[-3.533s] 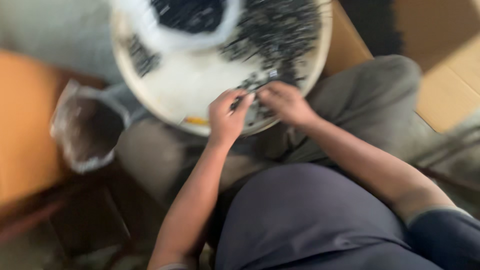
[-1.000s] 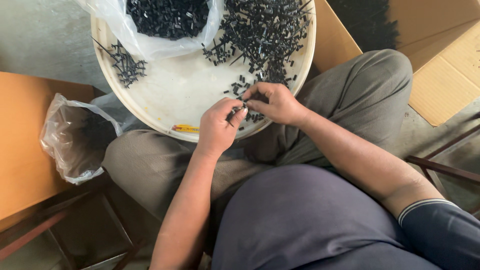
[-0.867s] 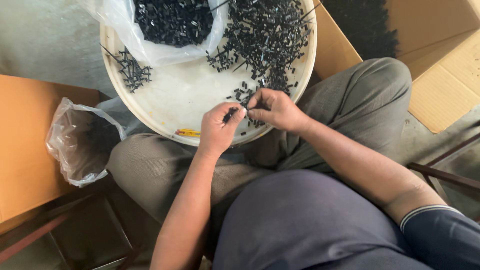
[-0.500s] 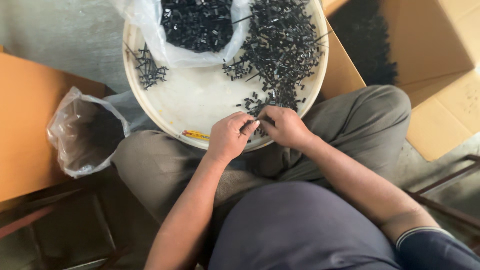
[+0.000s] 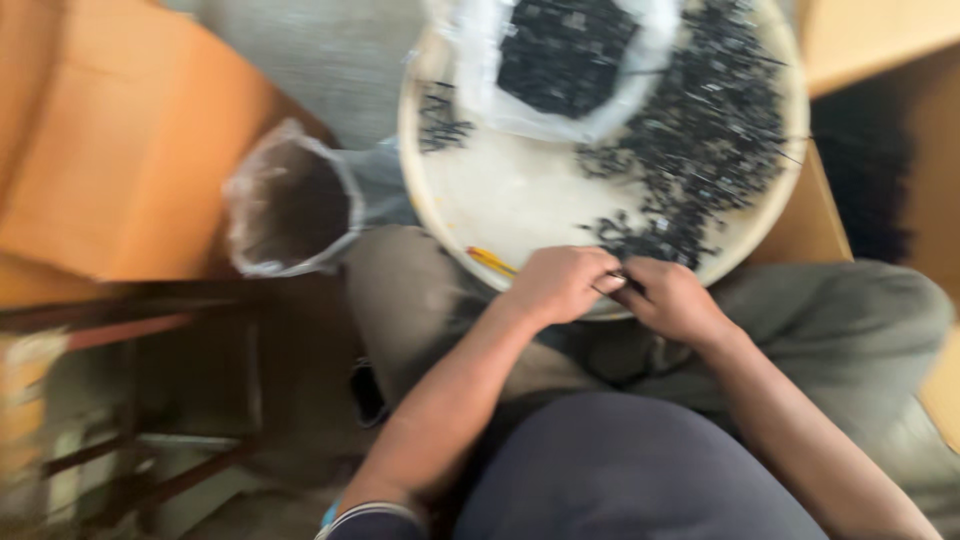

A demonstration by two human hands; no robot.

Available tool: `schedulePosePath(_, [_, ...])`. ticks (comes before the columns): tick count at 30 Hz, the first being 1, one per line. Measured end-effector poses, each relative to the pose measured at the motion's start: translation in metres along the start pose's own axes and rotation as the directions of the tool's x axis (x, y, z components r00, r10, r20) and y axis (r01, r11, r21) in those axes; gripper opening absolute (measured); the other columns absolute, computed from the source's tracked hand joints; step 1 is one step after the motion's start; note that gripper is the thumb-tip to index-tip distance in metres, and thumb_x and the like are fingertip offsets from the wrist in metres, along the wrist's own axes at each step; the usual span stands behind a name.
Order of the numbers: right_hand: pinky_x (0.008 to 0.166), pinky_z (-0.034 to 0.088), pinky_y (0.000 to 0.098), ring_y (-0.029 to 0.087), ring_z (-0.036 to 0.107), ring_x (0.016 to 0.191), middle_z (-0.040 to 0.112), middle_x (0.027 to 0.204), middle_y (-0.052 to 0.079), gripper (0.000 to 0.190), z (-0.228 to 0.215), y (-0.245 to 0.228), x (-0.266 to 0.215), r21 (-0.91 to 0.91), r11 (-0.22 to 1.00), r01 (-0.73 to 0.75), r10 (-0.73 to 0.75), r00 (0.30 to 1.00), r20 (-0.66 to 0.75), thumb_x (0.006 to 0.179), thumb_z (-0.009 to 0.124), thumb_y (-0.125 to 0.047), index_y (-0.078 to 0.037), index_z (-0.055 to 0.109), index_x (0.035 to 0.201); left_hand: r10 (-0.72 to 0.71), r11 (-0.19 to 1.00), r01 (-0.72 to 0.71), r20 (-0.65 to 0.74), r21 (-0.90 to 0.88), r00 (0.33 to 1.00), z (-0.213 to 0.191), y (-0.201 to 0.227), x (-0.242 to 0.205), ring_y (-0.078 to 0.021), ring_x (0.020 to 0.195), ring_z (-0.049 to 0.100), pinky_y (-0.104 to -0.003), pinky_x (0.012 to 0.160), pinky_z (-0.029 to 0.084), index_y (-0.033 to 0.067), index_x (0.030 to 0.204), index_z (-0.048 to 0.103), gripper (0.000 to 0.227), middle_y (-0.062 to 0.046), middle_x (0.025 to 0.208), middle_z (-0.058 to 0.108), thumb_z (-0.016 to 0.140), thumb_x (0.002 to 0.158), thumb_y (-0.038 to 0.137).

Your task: The person sits cross-legged with a basin on their lap and repeatedly picks small black plastic fasteners and cylindrical sleeves, inserting the sleeves onto the fasteners. They place the assembled units into a plastic bag within the basin. A yellow tool is briefly handled but not used.

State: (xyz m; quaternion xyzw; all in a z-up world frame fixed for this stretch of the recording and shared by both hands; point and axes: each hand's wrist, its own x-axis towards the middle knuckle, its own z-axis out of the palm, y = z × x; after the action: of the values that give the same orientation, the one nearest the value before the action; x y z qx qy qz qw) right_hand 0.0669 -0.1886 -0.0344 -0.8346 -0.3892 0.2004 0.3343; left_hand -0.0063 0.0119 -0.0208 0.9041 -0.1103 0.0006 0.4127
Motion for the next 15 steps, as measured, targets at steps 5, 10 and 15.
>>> schedulePosePath(5, [0.07,0.053,0.044,0.035,0.068,0.08,0.068,0.084,0.012,0.015,0.002,-0.009,-0.005,-0.067,0.996,0.061,-0.074,0.972,-0.224,0.086,0.075,-0.015,-0.006,0.064,0.09,-0.227,0.948,0.165,-0.214,-0.273,0.95,0.017,-0.014,0.004,-0.0295,0.078,0.07,-0.041,0.068,0.054,0.0071,0.095,0.071,0.028,-0.01,0.086,0.072,0.066,0.096,0.034])
schedulePosePath(10, [0.076,0.052,0.0433,0.032,0.066,0.082,0.067,0.086,0.008,0.016,0.004,-0.009,-0.005,-0.252,0.945,0.207,-0.29,0.887,-0.358,0.084,0.078,-0.012,-0.008,0.063,0.087,-0.584,0.624,0.416,-0.042,-0.661,0.81,0.049,-0.039,0.011,-0.0145,0.058,0.05,-0.034,0.055,0.043,0.0036,0.086,0.07,0.031,-0.006,0.064,0.059,0.069,0.096,0.033])
schedulePosePath(15, [0.073,0.049,0.0444,0.031,0.064,0.08,0.068,0.087,0.008,0.016,-0.002,-0.019,-0.006,-0.326,0.898,0.296,-0.411,0.828,-0.38,0.077,0.078,-0.011,-0.008,0.064,0.084,-0.762,0.557,0.535,-0.135,-0.635,0.633,0.039,-0.06,0.007,-0.0208,0.058,0.056,-0.04,0.057,0.045,0.0013,0.085,0.067,0.034,-0.009,0.066,0.061,0.069,0.095,0.034])
